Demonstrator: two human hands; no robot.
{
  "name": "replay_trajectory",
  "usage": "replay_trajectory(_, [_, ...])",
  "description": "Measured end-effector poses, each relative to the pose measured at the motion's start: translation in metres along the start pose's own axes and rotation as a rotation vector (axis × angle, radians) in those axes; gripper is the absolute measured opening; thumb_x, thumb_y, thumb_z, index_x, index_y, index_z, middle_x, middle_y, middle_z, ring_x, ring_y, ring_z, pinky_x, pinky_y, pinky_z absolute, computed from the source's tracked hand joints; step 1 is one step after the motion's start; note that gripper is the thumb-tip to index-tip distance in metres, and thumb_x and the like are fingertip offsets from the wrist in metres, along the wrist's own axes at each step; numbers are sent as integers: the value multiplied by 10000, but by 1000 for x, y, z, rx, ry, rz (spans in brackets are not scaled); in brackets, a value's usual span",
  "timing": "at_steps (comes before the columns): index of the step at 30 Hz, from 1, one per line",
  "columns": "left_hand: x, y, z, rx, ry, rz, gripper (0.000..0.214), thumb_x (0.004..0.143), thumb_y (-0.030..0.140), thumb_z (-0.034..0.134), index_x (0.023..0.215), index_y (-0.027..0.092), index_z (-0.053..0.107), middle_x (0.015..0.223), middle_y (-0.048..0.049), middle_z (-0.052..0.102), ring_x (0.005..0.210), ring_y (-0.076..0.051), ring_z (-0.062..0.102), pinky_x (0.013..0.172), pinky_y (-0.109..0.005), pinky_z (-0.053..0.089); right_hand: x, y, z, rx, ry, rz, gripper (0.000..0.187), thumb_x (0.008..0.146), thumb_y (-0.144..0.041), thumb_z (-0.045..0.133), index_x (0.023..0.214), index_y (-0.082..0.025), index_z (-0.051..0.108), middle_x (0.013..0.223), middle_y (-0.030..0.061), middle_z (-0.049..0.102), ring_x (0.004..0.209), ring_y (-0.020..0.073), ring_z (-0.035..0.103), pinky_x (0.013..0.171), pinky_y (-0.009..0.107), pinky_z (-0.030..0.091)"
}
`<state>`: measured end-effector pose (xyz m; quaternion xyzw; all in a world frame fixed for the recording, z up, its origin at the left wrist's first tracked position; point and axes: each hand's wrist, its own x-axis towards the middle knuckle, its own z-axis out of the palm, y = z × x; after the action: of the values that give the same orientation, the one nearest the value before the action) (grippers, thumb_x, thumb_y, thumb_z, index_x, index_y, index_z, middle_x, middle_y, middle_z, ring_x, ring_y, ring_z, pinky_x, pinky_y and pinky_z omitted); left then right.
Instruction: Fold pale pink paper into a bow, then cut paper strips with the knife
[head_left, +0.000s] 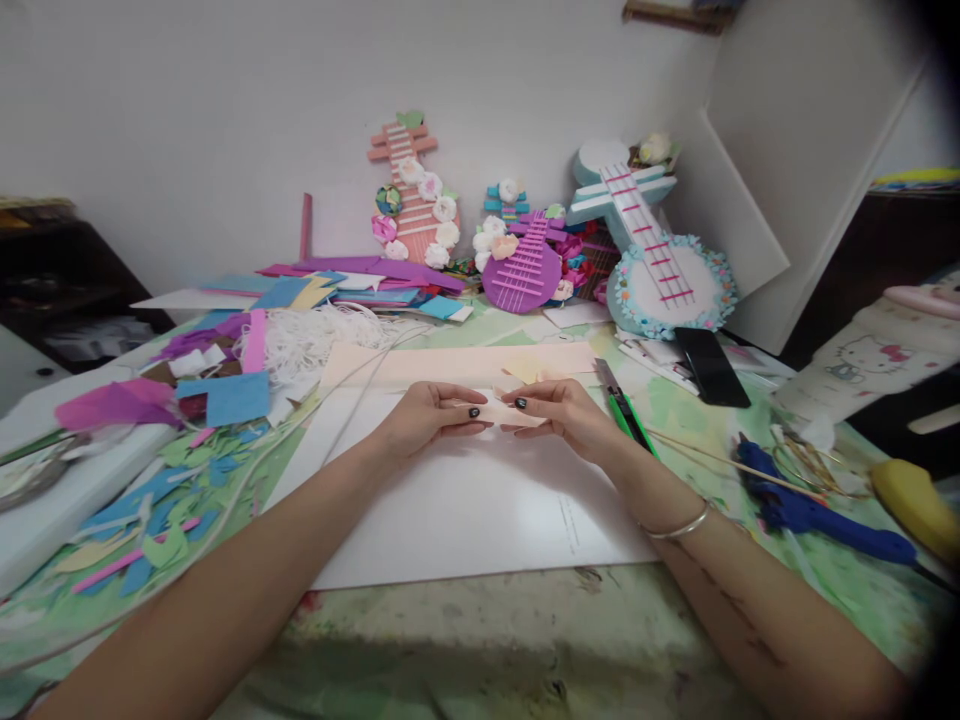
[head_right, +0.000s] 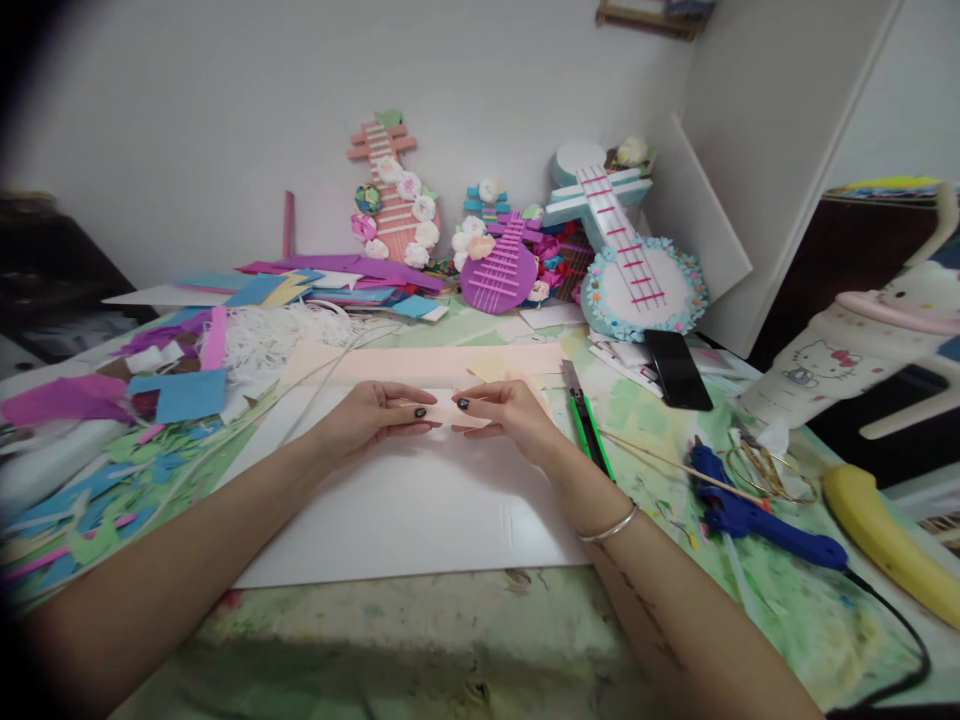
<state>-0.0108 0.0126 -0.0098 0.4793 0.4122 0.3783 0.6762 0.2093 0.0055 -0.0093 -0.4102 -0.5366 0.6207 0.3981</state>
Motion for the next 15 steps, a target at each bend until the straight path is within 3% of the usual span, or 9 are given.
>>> replay_trajectory(6, [-1, -1, 2, -19, -24, 18, 336, 628, 151, 821, 930, 65, 699, 833, -126, 739, 808, -195, 711, 881, -320, 564, 4, 7, 3, -119, 37, 25, 377, 614, -322, 827, 895, -85, 743, 767, 127, 740, 692, 190, 720, 603, 230, 586])
replay_trajectory(11, [-1, 1, 1, -47, -18, 25, 339, 606, 98, 814, 923, 60, 701, 819, -113, 738, 776, -172, 706, 877, -300, 562, 3, 5, 4, -79, 71, 30, 369, 567, -297, 854, 848, -82, 748, 710, 122, 735, 645, 181, 715, 589, 229, 585])
replay_trajectory(15, [0, 2, 1, -72, -4, 33, 241, 676, 90, 753, 910, 58, 703, 853, -112, 735, 799, -166, 702, 862, -279, 567, 3, 4, 4, -61, 90, 22, 351, 558, -277, 859, 833, -89, 751, 700, 116, 735, 644, 187, 717, 571, 223, 582])
